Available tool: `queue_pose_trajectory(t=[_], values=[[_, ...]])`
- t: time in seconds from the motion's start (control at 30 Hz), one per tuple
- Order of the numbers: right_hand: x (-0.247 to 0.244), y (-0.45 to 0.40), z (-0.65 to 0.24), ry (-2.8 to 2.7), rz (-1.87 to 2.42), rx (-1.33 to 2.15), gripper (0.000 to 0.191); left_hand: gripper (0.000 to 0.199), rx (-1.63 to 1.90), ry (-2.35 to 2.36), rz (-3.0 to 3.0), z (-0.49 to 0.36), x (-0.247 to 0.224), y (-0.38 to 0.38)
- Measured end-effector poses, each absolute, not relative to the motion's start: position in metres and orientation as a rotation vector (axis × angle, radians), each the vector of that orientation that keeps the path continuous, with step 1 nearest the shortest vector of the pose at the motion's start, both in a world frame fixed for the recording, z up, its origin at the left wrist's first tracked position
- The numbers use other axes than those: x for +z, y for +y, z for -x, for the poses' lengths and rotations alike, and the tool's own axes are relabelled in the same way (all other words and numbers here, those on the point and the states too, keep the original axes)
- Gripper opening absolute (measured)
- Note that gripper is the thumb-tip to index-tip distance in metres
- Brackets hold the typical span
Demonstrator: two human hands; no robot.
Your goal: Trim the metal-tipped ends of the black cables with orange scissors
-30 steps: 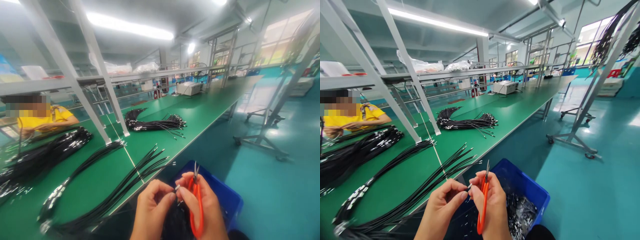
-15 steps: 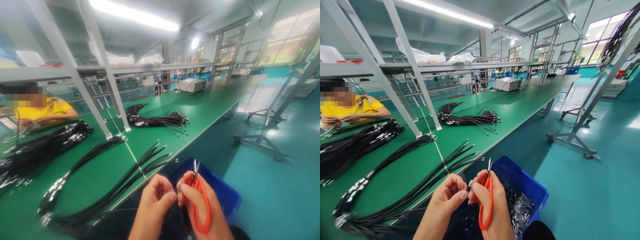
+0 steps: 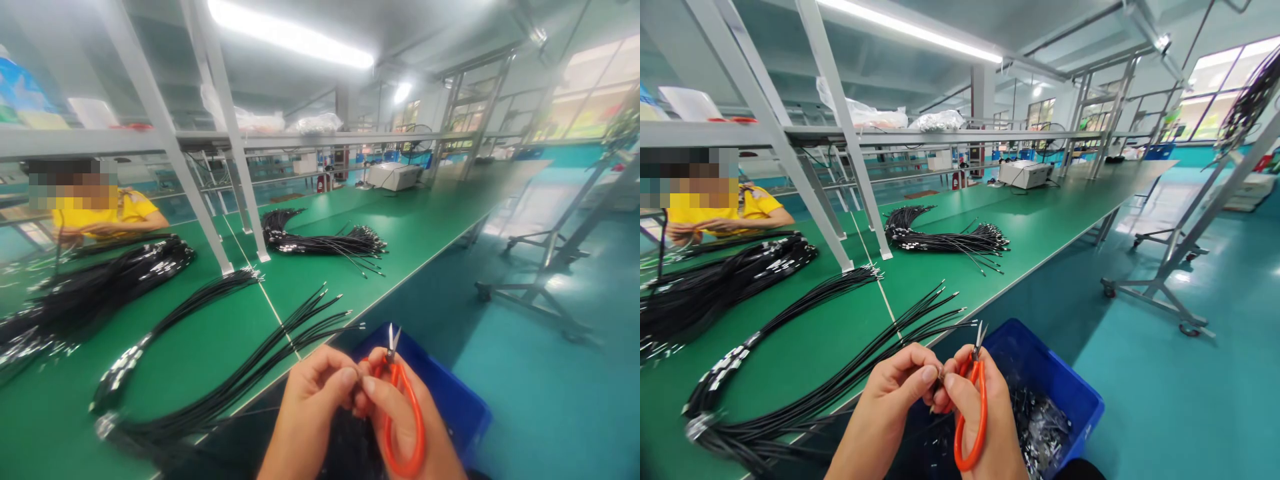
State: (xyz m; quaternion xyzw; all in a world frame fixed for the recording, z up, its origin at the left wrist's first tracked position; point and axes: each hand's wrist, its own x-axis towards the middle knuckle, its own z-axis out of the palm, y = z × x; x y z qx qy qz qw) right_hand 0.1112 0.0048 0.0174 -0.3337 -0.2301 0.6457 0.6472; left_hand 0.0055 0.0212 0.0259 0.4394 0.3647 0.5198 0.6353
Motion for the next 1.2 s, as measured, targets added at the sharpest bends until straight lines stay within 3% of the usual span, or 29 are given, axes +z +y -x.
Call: queue_pose_trajectory(t=[0.43, 0.53, 0.67, 0.83, 1.2], values=[[0.023, 0.009, -0.113, -0.382, 0.747, 1.565, 0.022, 0.014, 1.211, 0.805, -0.947, -0.003, 0.022, 0.026], [0.023, 0.011, -0.114, -0.346, 0.767, 1.562, 0.023, 0.005, 1.306, 1.058, -1.29, 0.008, 0.021, 0.024], [0.025, 0.013, -0.111, -0.337, 0.734, 1.571, 0.025, 0.022, 1.418, 1.339, -2.124, 0.011, 0.025, 0.019], [0.026, 0.014, -0.11, -0.333, 0.664, 1.581, 0.024, 0.019, 1.421, 1.398, -2.47, 0.013, 0.026, 0.023], [0.026, 0.011, -0.107, -0.457, 0.763, 1.517, 0.017, 0.011, 1.108, 1.052, -1.473, 0.014, 0.024, 0.018]])
